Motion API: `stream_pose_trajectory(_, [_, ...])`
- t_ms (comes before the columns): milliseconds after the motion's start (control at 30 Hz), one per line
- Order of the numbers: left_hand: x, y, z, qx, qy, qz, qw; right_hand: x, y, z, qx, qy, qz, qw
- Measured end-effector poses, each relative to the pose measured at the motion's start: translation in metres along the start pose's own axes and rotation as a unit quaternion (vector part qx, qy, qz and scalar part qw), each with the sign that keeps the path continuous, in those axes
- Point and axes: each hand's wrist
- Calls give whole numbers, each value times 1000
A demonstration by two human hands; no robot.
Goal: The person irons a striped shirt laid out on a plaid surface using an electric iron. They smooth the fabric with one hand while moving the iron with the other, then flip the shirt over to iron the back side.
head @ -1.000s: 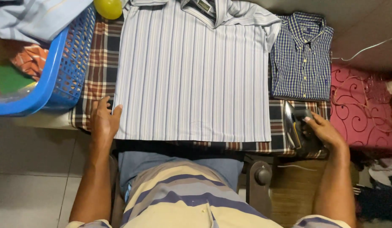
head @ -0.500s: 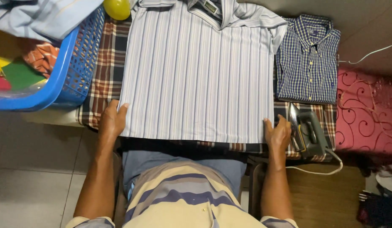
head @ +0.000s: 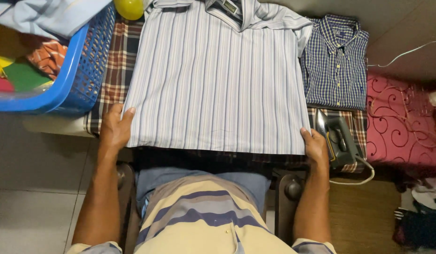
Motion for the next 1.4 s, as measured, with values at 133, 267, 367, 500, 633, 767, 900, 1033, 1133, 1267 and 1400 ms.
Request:
stream_pose_trajectory(133, [5,17,16,6,1,4,1000,-47,11,66,-14,-9,-14,1000])
stream_pose_trajectory(267, [6,34,44,-3,11,0,1000,-20,32,74,-29,14,-66,997])
stream_pose_trajectory(367, [-14,38,63,-3,20,0,1000,-10,40,99,-39,10,-73,997])
stream_pose_trajectory(500, [-16,48,101,-10,44,2,999,13,42,133,-51,-15,-103,993])
stream_pose_trajectory(633, [12,58,132,-80,154,-31,984,7,41,181,-80,-60,-15,995])
stream_pose_trajectory(767, [18,70,158,-165,213,-77,960,10,43,209,-115,-122,-6,986])
stream_pose_trajectory(900, [6,79,167,-255,237,-121,930,27,55,216,-174,-102,114,973])
stream_pose_trajectory(1033, [37,72,134,-296,271,-248,882,-25,49,218,-137,-119,221,958])
stream_pose_trajectory(1133, [42,47,93,-224,191,-195,936,-77,34,203,-65,-78,262,960])
stream_pose_trajectory(1267, [55,1,22,-185,-32,-148,971,-145,2,162,-139,-28,198,970])
stream_pose_trajectory(1400, [45,-60,-70,-54,-273,-197,940,-200,-47,107,-187,76,175,964])
Point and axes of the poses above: each hand's wrist, its own z-axis away from the middle knuckle, its own y-axis out of the back of the hand, x = y × z, and after that the axes turned 9 degrees about -y, right-handed
